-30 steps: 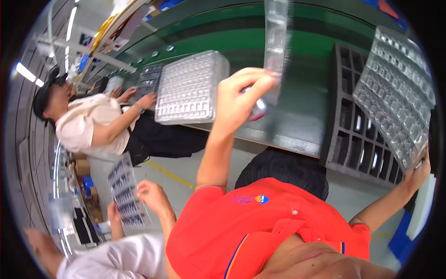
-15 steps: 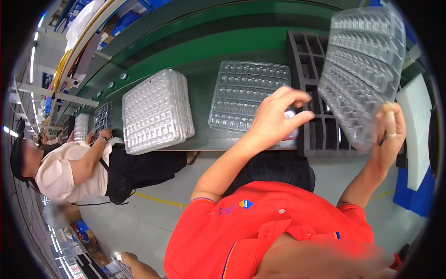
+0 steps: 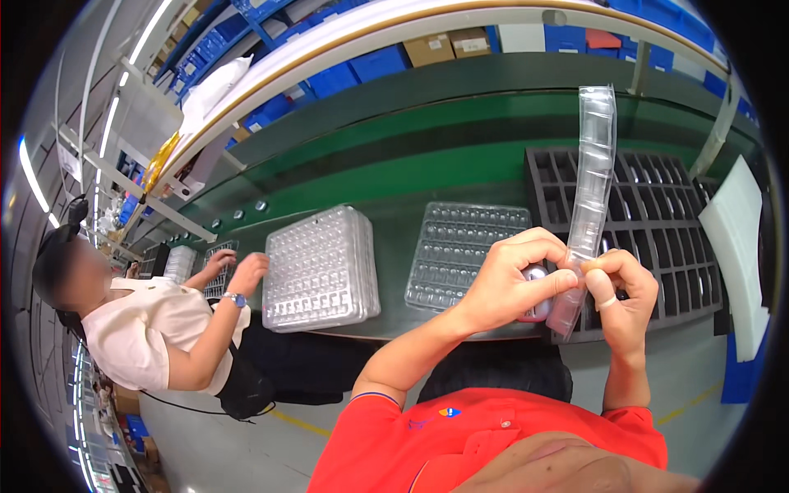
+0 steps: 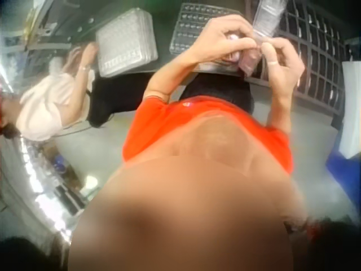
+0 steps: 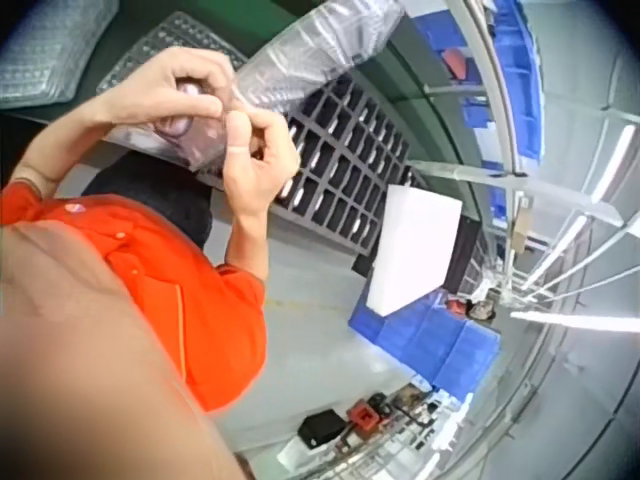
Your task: Placing small electronic components into plastic organizer trays on an assembly line.
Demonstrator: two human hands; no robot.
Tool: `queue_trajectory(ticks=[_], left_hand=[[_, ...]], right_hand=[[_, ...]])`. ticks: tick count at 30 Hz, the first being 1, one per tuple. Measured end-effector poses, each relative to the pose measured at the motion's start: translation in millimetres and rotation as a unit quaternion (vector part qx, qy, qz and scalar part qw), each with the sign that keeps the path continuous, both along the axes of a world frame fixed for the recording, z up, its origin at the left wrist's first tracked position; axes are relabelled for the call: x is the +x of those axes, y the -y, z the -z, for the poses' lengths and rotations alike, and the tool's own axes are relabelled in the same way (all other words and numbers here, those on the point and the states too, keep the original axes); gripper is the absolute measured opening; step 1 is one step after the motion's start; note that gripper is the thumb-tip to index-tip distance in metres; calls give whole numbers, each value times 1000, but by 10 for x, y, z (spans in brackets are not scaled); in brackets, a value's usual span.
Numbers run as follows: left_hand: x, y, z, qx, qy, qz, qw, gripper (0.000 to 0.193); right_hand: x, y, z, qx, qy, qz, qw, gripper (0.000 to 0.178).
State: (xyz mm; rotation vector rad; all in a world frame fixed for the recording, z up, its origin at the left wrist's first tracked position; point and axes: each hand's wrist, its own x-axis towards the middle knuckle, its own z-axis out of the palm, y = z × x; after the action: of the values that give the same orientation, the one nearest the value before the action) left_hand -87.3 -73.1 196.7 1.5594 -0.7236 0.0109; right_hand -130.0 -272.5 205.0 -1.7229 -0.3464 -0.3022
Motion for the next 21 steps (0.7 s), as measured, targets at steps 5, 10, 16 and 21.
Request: queue_trajectory(ticks=[5, 10, 16, 21], left_hand=[[-26, -370, -412, 49, 99, -19, 994, 12], [-372, -1151, -1271, 116, 235, -150, 953, 13], [-182, -1137, -2161, 441, 445, -350, 696, 17], [1023, -944, -2584, 687, 299, -397, 530, 24]], right_hand=[[57, 75, -65, 71, 59, 81, 992, 14], [83, 1341, 170, 348, 70, 113, 928, 19], [458, 1157, 834, 435, -80, -5, 897, 21], [577, 626, 1275, 528, -122, -91, 836, 27]])
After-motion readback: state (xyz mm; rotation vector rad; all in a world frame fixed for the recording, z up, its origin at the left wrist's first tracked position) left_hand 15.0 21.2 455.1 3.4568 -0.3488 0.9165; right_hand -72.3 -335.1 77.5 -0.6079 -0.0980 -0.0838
